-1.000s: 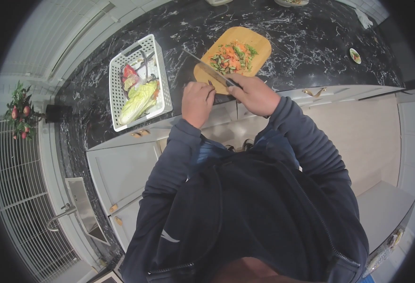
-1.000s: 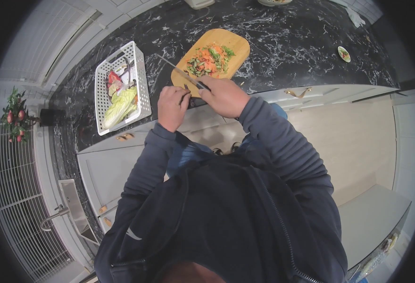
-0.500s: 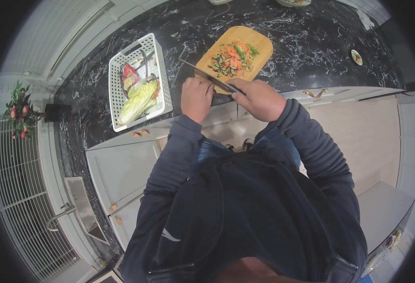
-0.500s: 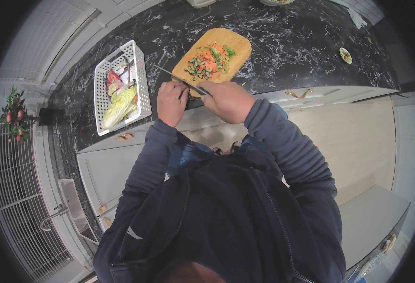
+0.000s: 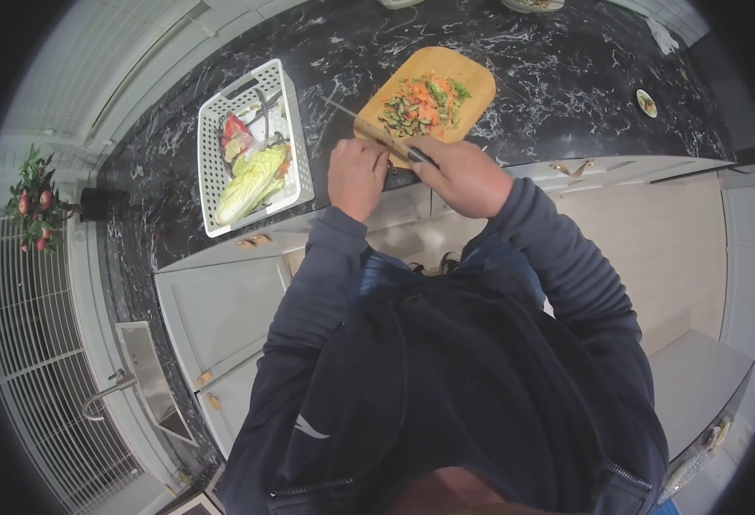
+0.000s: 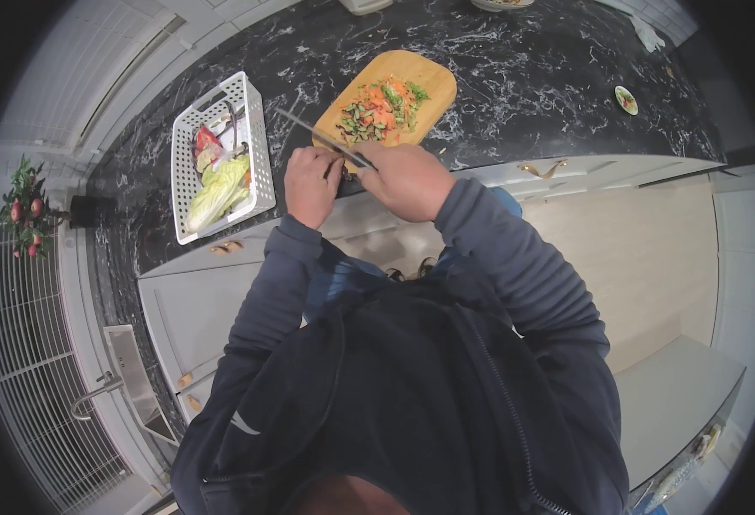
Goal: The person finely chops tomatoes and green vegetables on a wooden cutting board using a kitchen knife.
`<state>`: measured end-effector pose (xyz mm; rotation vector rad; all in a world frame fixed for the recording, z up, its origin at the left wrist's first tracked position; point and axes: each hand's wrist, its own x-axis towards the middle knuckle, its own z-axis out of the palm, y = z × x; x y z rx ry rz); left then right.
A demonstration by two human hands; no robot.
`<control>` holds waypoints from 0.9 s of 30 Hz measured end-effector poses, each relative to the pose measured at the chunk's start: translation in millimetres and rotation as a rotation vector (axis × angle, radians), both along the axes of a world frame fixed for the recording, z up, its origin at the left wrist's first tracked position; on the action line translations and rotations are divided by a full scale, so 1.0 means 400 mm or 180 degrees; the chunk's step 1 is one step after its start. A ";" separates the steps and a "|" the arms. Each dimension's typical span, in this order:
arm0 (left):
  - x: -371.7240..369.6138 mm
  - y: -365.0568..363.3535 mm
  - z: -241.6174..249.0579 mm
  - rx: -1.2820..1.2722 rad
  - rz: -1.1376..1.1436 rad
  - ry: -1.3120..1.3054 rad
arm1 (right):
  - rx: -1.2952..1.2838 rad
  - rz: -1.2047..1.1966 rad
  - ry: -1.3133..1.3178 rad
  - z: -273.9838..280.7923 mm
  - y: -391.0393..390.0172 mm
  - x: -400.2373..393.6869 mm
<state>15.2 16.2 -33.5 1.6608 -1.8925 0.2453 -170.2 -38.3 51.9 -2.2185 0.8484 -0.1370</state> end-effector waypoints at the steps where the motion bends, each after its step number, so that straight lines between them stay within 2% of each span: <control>1: 0.002 0.002 -0.004 0.0044 0.0035 -0.0023 | -0.0029 0.0101 0.0154 0.006 0.005 -0.005; 3: 0.003 0.002 -0.011 0.0105 0.0067 -0.0055 | -0.0075 0.0236 0.0387 0.013 0.010 -0.014; 9: -0.003 0.004 -0.001 0.0082 0.0117 0.0006 | -0.0008 0.0129 0.0042 0.002 -0.012 -0.007; 15: -0.011 0.002 0.004 0.0102 0.0140 0.0022 | 0.0143 0.0230 0.0141 -0.001 -0.014 -0.016; 20: -0.002 0.015 0.020 0.0074 0.0203 0.0508 | 0.0125 -0.0054 -0.0450 -0.028 -0.026 -0.019; 27: -0.030 0.049 0.023 0.0224 0.0199 0.0626 | -0.0087 0.0102 -0.0574 -0.027 -0.006 -0.055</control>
